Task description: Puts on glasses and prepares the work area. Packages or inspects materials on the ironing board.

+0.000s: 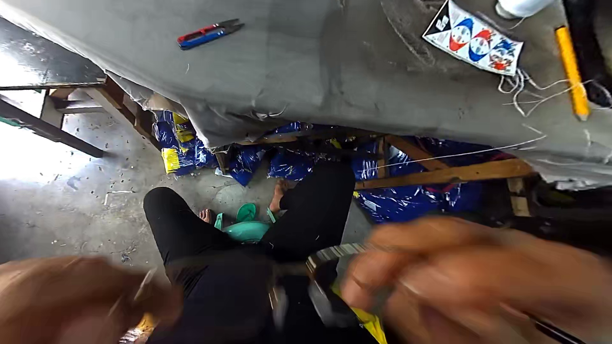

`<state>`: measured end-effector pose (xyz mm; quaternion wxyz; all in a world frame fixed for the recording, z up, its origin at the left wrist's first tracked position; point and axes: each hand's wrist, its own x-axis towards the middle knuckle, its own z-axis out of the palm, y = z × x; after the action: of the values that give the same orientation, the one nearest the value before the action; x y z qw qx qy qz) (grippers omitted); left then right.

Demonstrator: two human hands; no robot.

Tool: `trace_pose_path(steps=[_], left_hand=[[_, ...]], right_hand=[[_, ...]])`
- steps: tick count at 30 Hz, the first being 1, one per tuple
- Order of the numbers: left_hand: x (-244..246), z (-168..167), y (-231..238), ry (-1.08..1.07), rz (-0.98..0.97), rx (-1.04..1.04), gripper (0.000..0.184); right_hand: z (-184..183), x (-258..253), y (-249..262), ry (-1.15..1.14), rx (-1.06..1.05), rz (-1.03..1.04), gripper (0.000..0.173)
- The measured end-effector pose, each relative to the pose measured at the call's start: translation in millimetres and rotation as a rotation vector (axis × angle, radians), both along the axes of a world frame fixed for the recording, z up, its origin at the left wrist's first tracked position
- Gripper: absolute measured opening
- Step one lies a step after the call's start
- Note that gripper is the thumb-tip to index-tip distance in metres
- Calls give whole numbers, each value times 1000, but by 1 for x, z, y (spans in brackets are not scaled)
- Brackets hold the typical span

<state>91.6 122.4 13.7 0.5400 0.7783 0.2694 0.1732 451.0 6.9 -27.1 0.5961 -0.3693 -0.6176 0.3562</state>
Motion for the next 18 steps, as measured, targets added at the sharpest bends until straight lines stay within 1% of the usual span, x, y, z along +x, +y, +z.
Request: trace_pose_path(steps=[1, 2, 3, 5, 7, 9, 11, 13, 16, 18], left_hand=[[22, -23, 6, -145, 65, 33, 25], [40, -46, 12, -278, 94, 21, 25], [51, -65, 16, -371, 89, -43, 24], [56, -97, 18, -444, 17, -265, 23], [51, -120, 16, -463, -48, -462, 21], [50, -133, 14, -484, -97, -580, 21], [52, -139, 13, -472, -111, -596, 19], [56, -142, 14, -414, -87, -538, 17], [63, -144, 12, -315, 7, -439, 13], [65, -144, 15, -274, 59, -370, 15]], right_hand=[[-21, -2, 8, 115, -1, 30, 21], [-39, -1, 14, 191, -38, 68, 27], [-55, 1, 15, 237, -94, 102, 33], [-80, 4, 12, 308, -198, 147, 40], [-97, 4, 6, 357, -262, 169, 35], [-105, 4, 4, 362, -303, 195, 25], [-107, 7, 4, 331, -333, 188, 21], [-105, 9, 7, 254, -337, 138, 21], [-99, 6, 13, 121, -335, 56, 19], [-100, 6, 18, 114, -335, 65, 21]])
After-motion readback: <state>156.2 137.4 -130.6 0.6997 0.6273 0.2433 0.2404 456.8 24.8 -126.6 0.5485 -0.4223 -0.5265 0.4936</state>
